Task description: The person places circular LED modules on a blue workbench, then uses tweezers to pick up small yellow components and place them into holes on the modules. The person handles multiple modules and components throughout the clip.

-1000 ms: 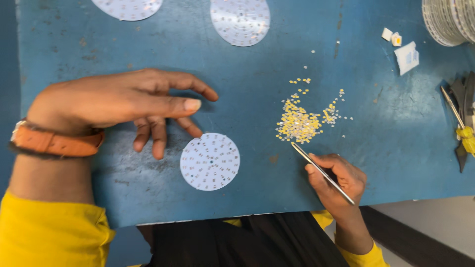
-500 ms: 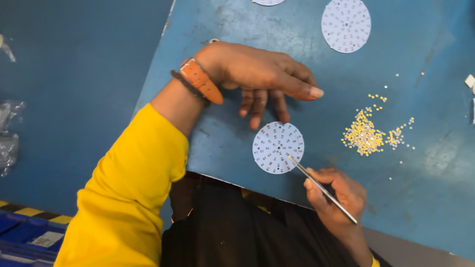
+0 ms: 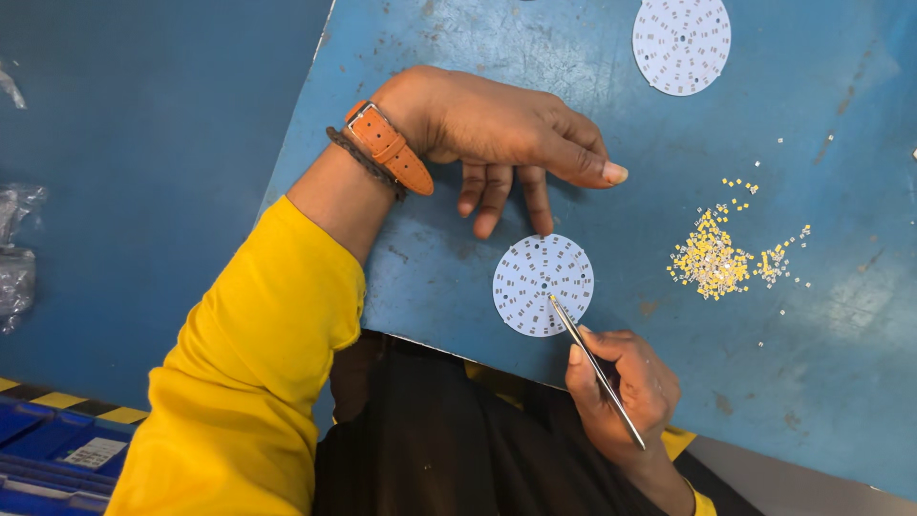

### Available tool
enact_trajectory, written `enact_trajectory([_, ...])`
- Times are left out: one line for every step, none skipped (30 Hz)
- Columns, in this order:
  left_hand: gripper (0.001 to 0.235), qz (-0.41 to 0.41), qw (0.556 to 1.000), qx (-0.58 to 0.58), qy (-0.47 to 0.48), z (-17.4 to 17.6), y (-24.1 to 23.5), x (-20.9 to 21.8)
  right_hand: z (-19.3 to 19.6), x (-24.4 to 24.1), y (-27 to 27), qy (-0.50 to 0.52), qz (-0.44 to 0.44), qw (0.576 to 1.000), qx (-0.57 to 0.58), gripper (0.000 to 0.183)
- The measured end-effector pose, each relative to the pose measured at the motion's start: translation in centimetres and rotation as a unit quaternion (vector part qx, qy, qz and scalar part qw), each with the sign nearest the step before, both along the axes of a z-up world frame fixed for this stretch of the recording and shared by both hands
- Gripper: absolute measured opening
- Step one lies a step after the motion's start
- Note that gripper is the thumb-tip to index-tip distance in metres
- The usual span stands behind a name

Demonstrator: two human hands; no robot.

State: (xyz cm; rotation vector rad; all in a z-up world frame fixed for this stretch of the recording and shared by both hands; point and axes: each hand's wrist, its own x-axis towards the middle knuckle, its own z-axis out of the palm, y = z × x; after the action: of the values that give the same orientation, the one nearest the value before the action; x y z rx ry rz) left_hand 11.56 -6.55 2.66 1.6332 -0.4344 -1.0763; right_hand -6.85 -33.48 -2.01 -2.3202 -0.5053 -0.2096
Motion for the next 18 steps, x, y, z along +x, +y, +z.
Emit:
enact_trajectory([0.087,0.0,1.0,-0.003,-0.002,0.0,0.0,0.0,0.2,0.1,0.1,-0.001,0.004,1.0,0.0,0.014])
enact_trajectory([0.087,-0.001,1.0,-0.004,0.0,-0.1,0.0,0.1,0.4,0.2,0.2,-0.001,0.008,1.0,-0.003,0.014])
enact_trajectory([0.088,-0.002,1.0,-0.006,0.002,-0.1,0.0,0.1,0.5,0.2,0.2,-0.001,0.012,1.0,-0.006,0.015])
enact_trajectory([0.088,-0.004,1.0,-0.007,0.004,-0.1,0.0,0.1,0.6,0.3,0.2,-0.002,0.015,1.0,-0.009,0.015])
enact_trajectory([0.088,-0.003,1.0,-0.007,0.001,-0.1,0.0,0.1,0.6,0.3,0.3,-0.005,0.021,1.0,-0.009,0.015])
enact_trajectory([0.088,-0.002,1.0,-0.006,-0.002,-0.1,-0.1,0.0,0.6,0.2,0.3,-0.008,0.026,1.0,-0.009,0.016])
enact_trajectory([0.088,-0.002,1.0,-0.006,-0.006,-0.1,-0.1,0.0,0.5,0.2,0.2,-0.011,0.031,0.999,-0.009,0.016])
enact_trajectory([0.088,0.001,1.0,0.0,-0.007,0.0,-0.1,0.0,0.4,0.1,0.1,0.005,0.02,1.0,-0.008,0.017])
enact_trajectory([0.087,0.002,1.0,0.006,-0.01,0.0,-0.1,0.0,0.4,0.1,-0.2,0.02,0.008,1.0,-0.007,0.018])
enact_trajectory([0.087,0.003,1.0,0.012,-0.012,0.0,-0.1,0.0,0.3,0.1,-0.5,0.036,-0.004,0.999,-0.006,0.019])
enact_trajectory([0.087,0.001,1.0,0.013,0.0,0.1,-0.2,0.1,0.3,0.2,-1.0,0.031,-0.044,0.999,0.005,0.018])
enact_trajectory([0.087,0.0,1.0,0.014,0.012,0.0,-0.2,0.1,0.3,0.5,-1.7,0.027,-0.084,0.996,0.017,0.018])
enact_trajectory([0.086,-0.002,1.0,0.016,0.022,0.0,-0.2,0.3,0.4,0.9,-2.6,0.02,-0.125,0.992,0.029,0.017])
enact_trajectory([0.085,0.0,1.0,0.015,0.025,-0.1,-0.2,0.3,0.6,1.8,-3.8,0.022,-0.157,0.985,0.069,0.016])
enact_trajectory([0.084,0.0,0.999,0.014,0.03,-0.1,-0.2,0.4,1.0,2.9,-5.1,0.025,-0.19,0.976,0.108,0.015])
enact_trajectory([0.082,0.0,0.999,0.012,0.035,-0.2,-0.2,0.4,1.3,3.8,-6.2,0.016,-0.218,0.973,0.076,0.015])
enact_trajectory([0.082,-0.008,0.999,0.0,0.035,-0.2,-0.2,0.4,1.5,4.6,-7.2,0.005,-0.246,0.968,0.045,0.015])
enact_trajectory([0.081,-0.017,0.999,-0.012,0.036,-0.3,-0.3,0.5,1.7,4.9,-7.9,-0.005,-0.275,0.961,0.014,0.015])
